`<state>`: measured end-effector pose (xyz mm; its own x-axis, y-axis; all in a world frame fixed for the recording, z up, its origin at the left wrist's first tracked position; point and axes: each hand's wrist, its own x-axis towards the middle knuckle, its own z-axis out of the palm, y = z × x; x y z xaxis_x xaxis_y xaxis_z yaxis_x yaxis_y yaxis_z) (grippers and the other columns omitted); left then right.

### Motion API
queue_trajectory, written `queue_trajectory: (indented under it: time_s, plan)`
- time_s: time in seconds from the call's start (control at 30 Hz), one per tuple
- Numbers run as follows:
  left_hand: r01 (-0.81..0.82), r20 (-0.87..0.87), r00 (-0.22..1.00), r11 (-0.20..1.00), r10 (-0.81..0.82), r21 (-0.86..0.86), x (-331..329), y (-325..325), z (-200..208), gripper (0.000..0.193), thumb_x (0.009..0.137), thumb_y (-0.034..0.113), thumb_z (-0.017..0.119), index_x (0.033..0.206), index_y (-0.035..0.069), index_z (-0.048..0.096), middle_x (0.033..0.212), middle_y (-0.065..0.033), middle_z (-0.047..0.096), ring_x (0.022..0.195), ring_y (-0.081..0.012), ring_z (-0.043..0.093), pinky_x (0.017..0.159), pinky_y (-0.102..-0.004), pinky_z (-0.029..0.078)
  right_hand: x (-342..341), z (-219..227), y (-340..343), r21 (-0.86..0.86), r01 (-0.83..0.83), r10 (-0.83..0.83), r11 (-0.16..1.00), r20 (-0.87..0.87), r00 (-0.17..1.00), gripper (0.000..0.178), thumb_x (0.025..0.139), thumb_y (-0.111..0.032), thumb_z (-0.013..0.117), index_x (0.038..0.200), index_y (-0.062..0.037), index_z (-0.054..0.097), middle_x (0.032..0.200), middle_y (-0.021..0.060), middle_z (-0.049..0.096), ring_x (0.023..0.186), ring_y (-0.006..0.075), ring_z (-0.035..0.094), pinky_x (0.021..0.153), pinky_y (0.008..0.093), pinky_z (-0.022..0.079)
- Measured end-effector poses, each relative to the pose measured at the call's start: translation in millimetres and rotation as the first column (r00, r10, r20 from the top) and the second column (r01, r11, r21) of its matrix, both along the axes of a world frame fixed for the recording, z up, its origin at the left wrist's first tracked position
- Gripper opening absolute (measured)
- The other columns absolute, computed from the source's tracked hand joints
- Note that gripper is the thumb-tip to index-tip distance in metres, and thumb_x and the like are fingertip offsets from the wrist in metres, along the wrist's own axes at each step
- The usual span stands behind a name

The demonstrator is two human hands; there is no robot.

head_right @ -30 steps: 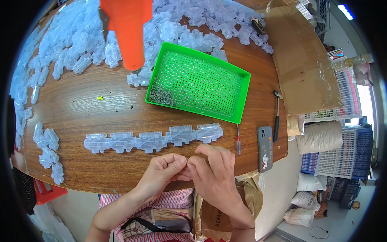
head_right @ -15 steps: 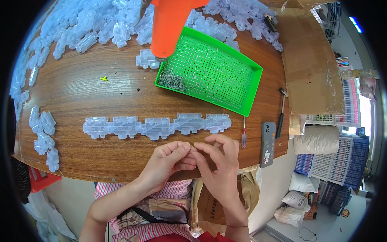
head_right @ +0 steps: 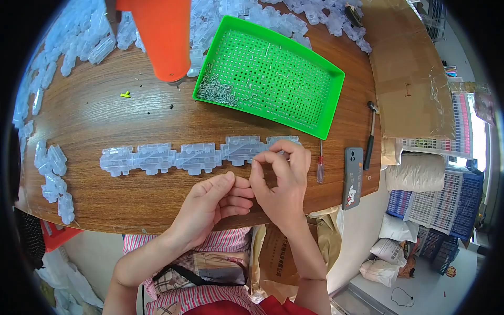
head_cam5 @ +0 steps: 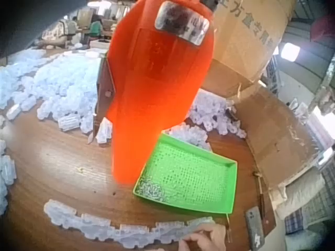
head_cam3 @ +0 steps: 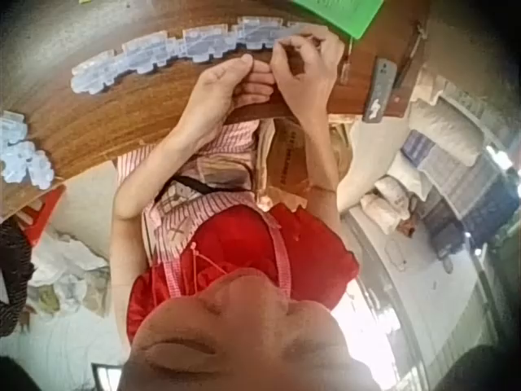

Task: The person picks up a plastic part, applies glue using a glue gun, and inserts several screws from a green tray into the part. They then place the finished assembly into a large paper bag.

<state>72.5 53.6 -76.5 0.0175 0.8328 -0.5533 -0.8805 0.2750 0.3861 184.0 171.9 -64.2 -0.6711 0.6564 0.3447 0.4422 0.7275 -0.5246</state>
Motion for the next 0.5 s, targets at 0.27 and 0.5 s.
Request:
queue_trajectory:
  time_s: [0.27,0.5]
  plan:
    - [-0.053,0.093,0.994,0.998,0.054,-0.018,-6.0,-7.9,3.7,0.037,0.104,0.027,0.040,0.118,-0.003,0.055,0.109,-0.0132,0.065,0.096,-0.0169,0.064,0.090,-0.0306,0.053,-4.8,-2.4,1.2,0.187,-0.065,0.046,0.980,0.106,0.993,0.024,0.072,-0.002,0.074,0.091,-0.0103,0.063,0.106,0.0080,0.053,0.090,0.0266,0.048,0.078,0.0386,0.039]
    - [-0.047,0.097,0.994,0.999,0.048,-0.015,-6.2,-8.4,2.7,0.036,0.104,0.026,0.040,0.119,-0.003,0.055,0.111,-0.0130,0.064,0.098,-0.0171,0.064,0.091,-0.0313,0.052,-6.7,1.2,-0.2,0.224,-0.059,0.025,0.973,0.149,0.989,0.024,0.071,-0.002,0.074,0.090,-0.0106,0.063,0.107,0.0077,0.053,0.089,0.0272,0.048,0.079,0.0394,0.039]
